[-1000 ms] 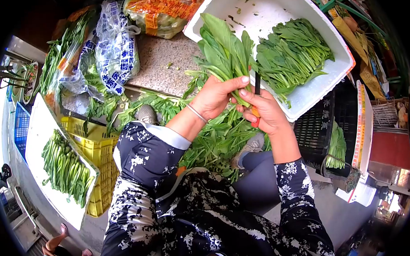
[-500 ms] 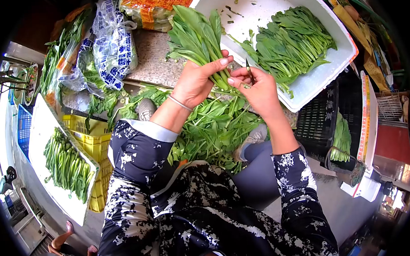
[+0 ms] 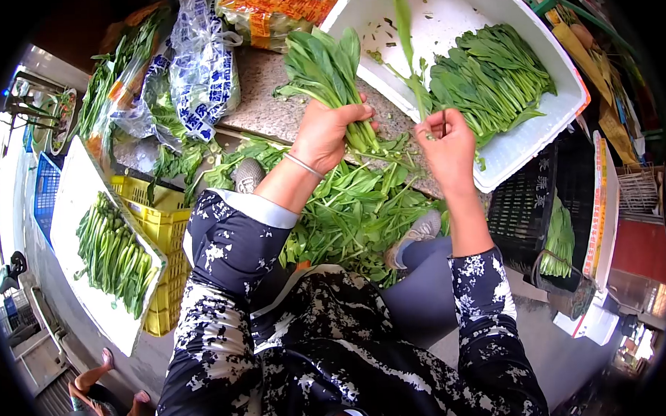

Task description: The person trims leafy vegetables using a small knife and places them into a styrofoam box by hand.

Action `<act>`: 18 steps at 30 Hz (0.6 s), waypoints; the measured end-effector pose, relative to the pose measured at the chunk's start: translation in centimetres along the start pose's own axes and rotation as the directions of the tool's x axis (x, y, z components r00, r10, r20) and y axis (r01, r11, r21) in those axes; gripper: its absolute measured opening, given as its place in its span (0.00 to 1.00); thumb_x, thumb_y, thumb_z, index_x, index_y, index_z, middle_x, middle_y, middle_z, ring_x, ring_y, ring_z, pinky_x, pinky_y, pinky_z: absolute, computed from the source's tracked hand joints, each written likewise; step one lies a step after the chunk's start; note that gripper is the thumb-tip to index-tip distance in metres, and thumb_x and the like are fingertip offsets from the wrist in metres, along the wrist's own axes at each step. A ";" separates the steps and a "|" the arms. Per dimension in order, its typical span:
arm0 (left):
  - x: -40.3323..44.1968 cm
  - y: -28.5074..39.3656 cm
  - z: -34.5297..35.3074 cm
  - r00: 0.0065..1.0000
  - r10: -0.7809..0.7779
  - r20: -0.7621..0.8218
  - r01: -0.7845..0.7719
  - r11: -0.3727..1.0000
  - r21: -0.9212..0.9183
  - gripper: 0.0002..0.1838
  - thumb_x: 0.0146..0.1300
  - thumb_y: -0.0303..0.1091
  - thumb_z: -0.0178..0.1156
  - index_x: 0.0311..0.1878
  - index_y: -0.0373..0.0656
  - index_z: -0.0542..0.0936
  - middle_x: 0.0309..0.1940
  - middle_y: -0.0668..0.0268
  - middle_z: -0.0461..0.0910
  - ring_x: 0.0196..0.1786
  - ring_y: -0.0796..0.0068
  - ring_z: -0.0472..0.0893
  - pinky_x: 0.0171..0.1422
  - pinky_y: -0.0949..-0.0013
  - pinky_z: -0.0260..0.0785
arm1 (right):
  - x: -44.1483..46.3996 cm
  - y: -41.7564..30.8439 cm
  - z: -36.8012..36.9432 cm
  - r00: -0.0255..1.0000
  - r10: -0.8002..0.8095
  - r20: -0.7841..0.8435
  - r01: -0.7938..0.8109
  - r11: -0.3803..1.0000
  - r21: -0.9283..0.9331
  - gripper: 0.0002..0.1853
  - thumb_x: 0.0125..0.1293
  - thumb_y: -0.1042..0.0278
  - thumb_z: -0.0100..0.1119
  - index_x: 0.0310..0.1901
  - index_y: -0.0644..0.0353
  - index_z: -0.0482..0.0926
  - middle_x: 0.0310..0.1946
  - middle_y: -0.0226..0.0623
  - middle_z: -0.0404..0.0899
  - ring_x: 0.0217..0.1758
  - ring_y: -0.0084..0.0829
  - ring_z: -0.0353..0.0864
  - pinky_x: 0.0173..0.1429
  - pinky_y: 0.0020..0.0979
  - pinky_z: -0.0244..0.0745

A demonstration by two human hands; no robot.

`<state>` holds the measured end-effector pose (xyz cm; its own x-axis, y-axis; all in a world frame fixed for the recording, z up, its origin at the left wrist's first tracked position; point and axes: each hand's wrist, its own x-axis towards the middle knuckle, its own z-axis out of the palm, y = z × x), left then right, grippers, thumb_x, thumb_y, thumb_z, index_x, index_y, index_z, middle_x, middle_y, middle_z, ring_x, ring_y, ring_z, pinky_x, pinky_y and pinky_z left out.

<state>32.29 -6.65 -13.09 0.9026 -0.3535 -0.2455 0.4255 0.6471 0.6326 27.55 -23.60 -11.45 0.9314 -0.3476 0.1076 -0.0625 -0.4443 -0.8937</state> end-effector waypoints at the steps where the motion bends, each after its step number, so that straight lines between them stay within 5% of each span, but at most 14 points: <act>1: 0.0 -0.1 -0.1 0.999 0.041 -0.014 -0.039 0.996 0.077 0.11 0.48 0.15 0.55 0.37 0.34 0.70 0.28 0.64 0.73 0.28 0.69 0.77 0.32 0.68 0.75 | 0.0 0.2 -0.3 0.998 0.007 0.058 0.004 0.983 -0.186 0.10 0.47 0.78 0.65 0.29 0.64 0.72 0.22 0.30 0.74 0.25 0.17 0.73 0.31 0.20 0.70; 2: 0.1 -0.2 -0.2 0.996 0.080 -0.025 -0.075 0.985 0.153 0.11 0.48 0.15 0.56 0.36 0.33 0.71 0.28 0.64 0.73 0.28 0.70 0.77 0.31 0.70 0.74 | -0.1 0.5 -0.4 0.993 0.023 0.114 0.020 0.930 -0.366 0.10 0.46 0.77 0.66 0.29 0.64 0.73 0.22 0.30 0.74 0.25 0.18 0.73 0.32 0.21 0.70; 6: 0.2 -1.4 0.0 0.986 0.133 -0.104 -0.109 0.972 0.206 0.11 0.46 0.15 0.57 0.35 0.34 0.72 0.28 0.64 0.74 0.29 0.72 0.76 0.29 0.72 0.70 | -2.5 -0.6 2.4 0.951 0.032 0.309 -0.076 0.988 0.132 0.10 0.48 0.75 0.67 0.30 0.63 0.75 0.25 0.27 0.75 0.27 0.14 0.71 0.33 0.18 0.69; 8: 0.2 -2.0 0.0 0.986 0.131 -0.099 -0.110 0.975 0.191 0.11 0.46 0.15 0.57 0.35 0.33 0.72 0.29 0.64 0.74 0.29 0.73 0.76 0.30 0.72 0.70 | -3.1 0.3 3.6 0.950 -0.073 0.305 0.001 0.973 0.230 0.10 0.48 0.74 0.67 0.30 0.63 0.75 0.24 0.27 0.74 0.26 0.14 0.70 0.33 0.18 0.69; 12: -0.1 -1.9 0.4 0.996 -0.017 -0.090 0.030 0.990 0.141 0.04 0.51 0.19 0.54 0.32 0.34 0.73 0.26 0.64 0.74 0.29 0.73 0.75 0.35 0.70 0.70 | -2.7 0.6 4.0 0.959 -0.054 0.280 0.033 0.996 0.080 0.10 0.49 0.74 0.67 0.31 0.64 0.75 0.25 0.27 0.75 0.26 0.15 0.70 0.33 0.18 0.69; 16: 0.5 -2.4 -0.2 0.999 -0.003 0.034 -0.002 0.990 0.139 0.06 0.50 0.17 0.52 0.32 0.35 0.71 0.25 0.64 0.73 0.31 0.71 0.75 0.37 0.70 0.70 | -2.0 0.8 3.4 0.974 0.027 0.225 -0.083 0.966 0.245 0.09 0.51 0.73 0.65 0.32 0.65 0.75 0.25 0.28 0.75 0.24 0.16 0.70 0.31 0.19 0.69; 18: 0.3 -2.5 0.0 0.999 0.024 -0.044 -0.021 0.997 0.071 0.09 0.51 0.16 0.52 0.36 0.35 0.70 0.27 0.63 0.74 0.35 0.70 0.76 0.40 0.69 0.70 | -1.8 -0.1 2.4 0.867 0.375 0.330 -0.473 0.828 0.303 0.09 0.54 0.69 0.63 0.32 0.63 0.75 0.23 0.27 0.74 0.22 0.16 0.68 0.24 0.17 0.64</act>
<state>31.52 -8.45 -14.74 0.9145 -0.3077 -0.2628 0.4012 0.6050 0.6878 26.75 -20.94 -12.62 0.9019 -0.1956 -0.3850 -0.3836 0.0465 -0.9223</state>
